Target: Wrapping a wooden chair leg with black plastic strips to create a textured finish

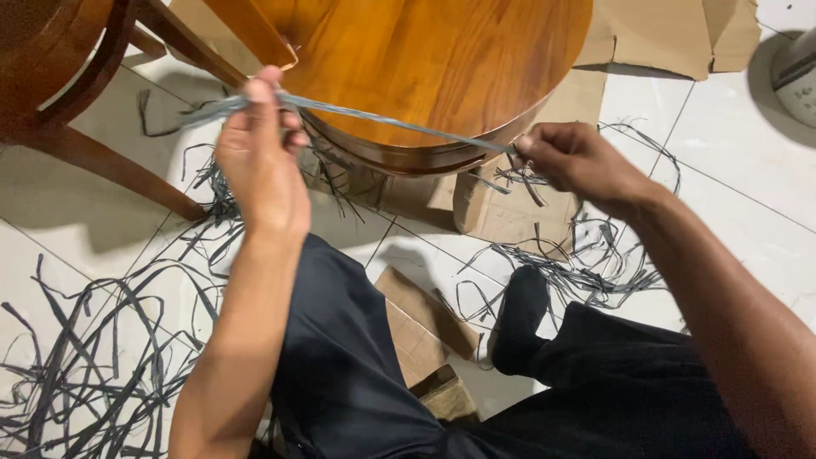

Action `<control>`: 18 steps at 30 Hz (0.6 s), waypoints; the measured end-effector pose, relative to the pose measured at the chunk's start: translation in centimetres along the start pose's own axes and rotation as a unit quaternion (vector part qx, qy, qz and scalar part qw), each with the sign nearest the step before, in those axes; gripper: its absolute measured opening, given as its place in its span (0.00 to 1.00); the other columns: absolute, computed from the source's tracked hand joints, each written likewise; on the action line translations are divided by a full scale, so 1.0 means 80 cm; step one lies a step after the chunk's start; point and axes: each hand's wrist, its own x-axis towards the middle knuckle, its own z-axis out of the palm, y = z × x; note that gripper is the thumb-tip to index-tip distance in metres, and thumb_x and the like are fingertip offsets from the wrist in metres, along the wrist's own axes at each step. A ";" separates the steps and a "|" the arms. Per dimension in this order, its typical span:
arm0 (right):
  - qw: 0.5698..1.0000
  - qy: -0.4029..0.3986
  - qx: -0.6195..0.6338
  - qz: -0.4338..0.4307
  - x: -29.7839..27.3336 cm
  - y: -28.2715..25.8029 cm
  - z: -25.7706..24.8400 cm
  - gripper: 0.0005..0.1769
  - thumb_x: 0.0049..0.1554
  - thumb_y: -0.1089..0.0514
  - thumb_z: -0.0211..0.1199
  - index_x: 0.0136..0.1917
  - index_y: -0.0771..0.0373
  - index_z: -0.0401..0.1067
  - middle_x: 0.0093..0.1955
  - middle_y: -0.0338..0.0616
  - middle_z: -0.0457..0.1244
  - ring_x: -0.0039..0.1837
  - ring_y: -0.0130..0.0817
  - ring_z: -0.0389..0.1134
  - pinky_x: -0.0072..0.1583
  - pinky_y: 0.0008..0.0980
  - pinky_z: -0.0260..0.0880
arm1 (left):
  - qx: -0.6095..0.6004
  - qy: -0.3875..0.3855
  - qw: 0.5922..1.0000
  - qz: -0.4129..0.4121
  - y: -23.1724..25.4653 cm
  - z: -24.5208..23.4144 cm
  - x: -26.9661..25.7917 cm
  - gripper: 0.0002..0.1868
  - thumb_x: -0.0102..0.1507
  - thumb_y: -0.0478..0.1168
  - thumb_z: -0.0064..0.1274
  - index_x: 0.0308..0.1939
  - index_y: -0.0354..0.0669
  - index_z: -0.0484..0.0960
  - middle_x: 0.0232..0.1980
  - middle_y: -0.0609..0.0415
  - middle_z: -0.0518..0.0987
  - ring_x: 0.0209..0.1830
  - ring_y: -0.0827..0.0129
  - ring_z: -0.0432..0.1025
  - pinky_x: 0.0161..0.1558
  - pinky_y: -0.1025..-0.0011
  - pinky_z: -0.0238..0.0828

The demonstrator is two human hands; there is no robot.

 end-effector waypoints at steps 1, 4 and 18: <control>1.000 0.007 -0.017 0.018 -0.001 0.003 -0.008 0.17 0.70 0.51 0.50 0.47 0.63 0.72 0.30 0.36 0.52 0.31 0.27 0.52 0.32 0.29 0.53 | -0.015 0.023 1.000 0.013 0.001 -0.011 0.006 0.15 0.65 0.49 0.56 0.46 0.41 0.84 0.43 0.57 0.81 0.33 0.80 0.70 0.35 0.81 0.69; 0.999 0.025 -0.018 0.043 0.003 0.035 -0.046 0.16 0.71 0.52 0.50 0.49 0.64 0.71 0.32 0.38 0.51 0.34 0.30 0.53 0.38 0.32 0.57 | -0.031 0.084 0.996 0.026 0.007 -0.034 0.018 0.16 0.64 0.49 0.57 0.48 0.42 0.85 0.36 0.61 0.79 0.33 0.81 0.70 0.34 0.82 0.68; 0.978 0.195 0.020 0.070 -0.009 0.059 -0.121 0.11 0.76 0.53 0.49 0.58 0.61 0.67 0.38 0.36 0.51 0.39 0.24 0.51 0.41 0.27 0.55 | -0.062 0.169 0.984 0.011 0.011 -0.071 0.023 0.20 0.60 0.51 0.62 0.50 0.43 0.86 0.38 0.64 0.75 0.33 0.83 0.66 0.34 0.83 0.63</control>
